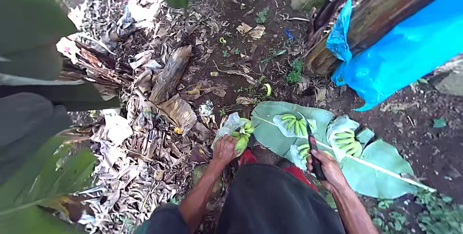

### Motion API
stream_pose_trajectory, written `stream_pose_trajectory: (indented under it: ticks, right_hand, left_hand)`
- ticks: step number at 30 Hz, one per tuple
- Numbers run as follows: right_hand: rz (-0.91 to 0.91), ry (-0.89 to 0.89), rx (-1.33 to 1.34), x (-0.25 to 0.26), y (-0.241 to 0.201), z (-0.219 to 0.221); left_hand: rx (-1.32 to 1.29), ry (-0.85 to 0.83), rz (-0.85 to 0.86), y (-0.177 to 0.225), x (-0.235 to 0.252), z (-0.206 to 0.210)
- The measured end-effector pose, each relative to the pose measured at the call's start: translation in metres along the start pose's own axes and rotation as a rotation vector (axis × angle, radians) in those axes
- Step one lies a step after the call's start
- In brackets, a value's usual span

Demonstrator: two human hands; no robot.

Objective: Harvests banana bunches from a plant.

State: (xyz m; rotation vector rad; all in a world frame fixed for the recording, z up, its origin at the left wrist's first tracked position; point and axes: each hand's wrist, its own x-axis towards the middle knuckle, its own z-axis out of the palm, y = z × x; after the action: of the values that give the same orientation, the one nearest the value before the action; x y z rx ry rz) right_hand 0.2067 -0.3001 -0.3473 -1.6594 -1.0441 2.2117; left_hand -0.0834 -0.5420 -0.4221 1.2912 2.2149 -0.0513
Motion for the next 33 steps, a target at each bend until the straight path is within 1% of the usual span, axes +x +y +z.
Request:
stream_pose_trajectory:
  ticks: [2,3,6,8,10,12,14,16,17,19,21,24,27,29,31,32,33]
  right_hand:
    - [0.002,-0.042,-0.099,0.022,0.005,-0.007]
    - [0.012,-0.059,-0.137,0.035,0.005,-0.010]
    - [0.028,-0.094,-0.205,0.076,0.004,-0.026]
    - [0.027,-0.080,-0.293,0.103,0.002,-0.044]
    - [0.022,-0.058,-0.410,0.132,0.005,-0.071]
    - [0.049,-0.072,-0.481,0.156,0.016,-0.108]
    - [0.111,-0.132,-0.478,0.164,0.030,-0.148]
    - [0.132,-0.155,-0.463,0.154,0.036,-0.185]
    - [0.117,-0.121,-0.448,0.147,0.038,-0.204]
    - [0.083,0.023,-0.403,0.132,0.047,-0.248]
    - [0.039,0.180,-0.369,0.122,0.059,-0.298]
    - [-0.010,0.352,-0.363,0.103,0.060,-0.371]
    - [-0.013,0.503,-0.390,0.074,0.068,-0.440]
    - [0.019,0.622,-0.380,0.065,0.099,-0.502]
    - [0.071,0.726,-0.339,0.061,0.145,-0.567]
    - [0.102,0.763,-0.307,0.056,0.164,-0.593]
    - [0.129,0.789,-0.280,0.045,0.174,-0.612]
  left_hand:
    - [0.043,-0.056,0.102,0.017,0.000,-0.008]
    - [0.067,-0.057,0.167,0.028,-0.001,-0.012]
    - [0.144,0.015,0.416,0.066,-0.003,-0.020]
    - [0.187,0.077,0.606,0.098,-0.002,-0.025]
    - [0.226,0.106,0.789,0.135,0.002,-0.033]
    - [0.252,0.073,0.950,0.177,0.008,-0.043]
    - [0.278,0.041,1.095,0.219,0.014,-0.050]
    - [0.303,0.000,1.231,0.262,0.021,-0.053]
    - [0.317,-0.026,1.299,0.285,0.024,-0.052]
    - [0.324,-0.099,1.440,0.331,0.028,-0.045]
    - [0.308,-0.199,1.580,0.377,0.029,-0.032]
    - [0.302,-0.334,1.777,0.444,0.028,-0.009]
    - [0.340,-0.387,1.930,0.507,0.027,0.018]
    - [0.382,-0.385,2.019,0.550,0.030,0.036]
    - [0.420,-0.387,2.089,0.592,0.034,0.048]
    - [0.433,-0.388,2.124,0.613,0.036,0.052]
    - [0.439,-0.388,2.160,0.633,0.037,0.057]
